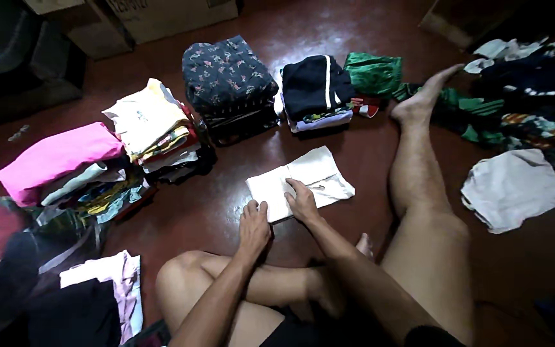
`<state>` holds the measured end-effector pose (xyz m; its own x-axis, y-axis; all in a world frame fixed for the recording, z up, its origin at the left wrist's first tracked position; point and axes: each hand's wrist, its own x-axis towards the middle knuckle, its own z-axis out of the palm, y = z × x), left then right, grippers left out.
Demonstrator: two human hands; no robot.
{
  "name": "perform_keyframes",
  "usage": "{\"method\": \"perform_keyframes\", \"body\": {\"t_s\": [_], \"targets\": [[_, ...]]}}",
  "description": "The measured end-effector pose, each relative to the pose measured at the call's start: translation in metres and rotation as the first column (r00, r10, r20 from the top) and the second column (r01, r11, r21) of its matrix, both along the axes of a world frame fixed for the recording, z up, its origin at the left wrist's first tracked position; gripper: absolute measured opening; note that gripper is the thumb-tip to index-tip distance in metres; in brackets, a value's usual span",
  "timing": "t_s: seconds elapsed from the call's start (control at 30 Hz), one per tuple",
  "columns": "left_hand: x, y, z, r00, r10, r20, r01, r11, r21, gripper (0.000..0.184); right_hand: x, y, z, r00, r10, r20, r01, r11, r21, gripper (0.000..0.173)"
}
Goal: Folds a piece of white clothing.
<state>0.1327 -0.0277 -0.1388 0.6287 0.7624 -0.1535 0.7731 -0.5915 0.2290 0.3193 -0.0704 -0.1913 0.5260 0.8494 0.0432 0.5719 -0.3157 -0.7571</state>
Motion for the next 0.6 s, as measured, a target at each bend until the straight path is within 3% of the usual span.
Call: {"method": "perform_keyframes", "body": {"t_s": [0.1,0.17,0.23,0.37,0.43,0.5,0.6], "targets": [[-0.008,-0.002,0.0,0.998,-0.045,-0.044,0.046,0.999,0.025,0.038,-0.002,0.004,-0.005,1.0,0.029,-0.01,-0.029,0.999,-0.039,0.042],[-0.01,-0.012,-0.004,0.99,-0.057,-0.127,0.056,0.998,-0.009,0.053,-0.008,0.004,-0.002,0.998,0.056,0.037,-0.053,0.994,-0.095,0.042],[-0.011,-0.018,-0.005,0.987,-0.043,-0.155,0.039,0.999,-0.026,0.066,-0.015,0.0,0.002,0.979,0.029,0.199,-0.015,0.997,-0.074,0.041],[-0.015,-0.004,-0.011,0.998,-0.054,0.041,0.05,0.993,0.102,0.066,-0.033,-0.008,0.012,0.895,0.056,0.442,-0.098,0.993,0.072,0.041],[-0.015,0.008,-0.017,0.995,-0.078,-0.059,0.08,0.996,0.031,0.069,-0.039,-0.009,0.004,0.877,0.206,0.434,-0.193,0.978,-0.074,0.051],[-0.015,0.011,-0.02,0.964,-0.1,-0.247,0.066,0.988,-0.141,0.079,-0.033,-0.011,-0.011,0.849,0.399,0.346,-0.301,0.904,-0.304,0.066],[-0.012,0.011,-0.012,0.955,-0.087,-0.284,0.042,0.986,-0.16,0.08,-0.018,-0.008,-0.017,0.796,0.524,0.303,-0.416,0.837,-0.355,0.071]]}}
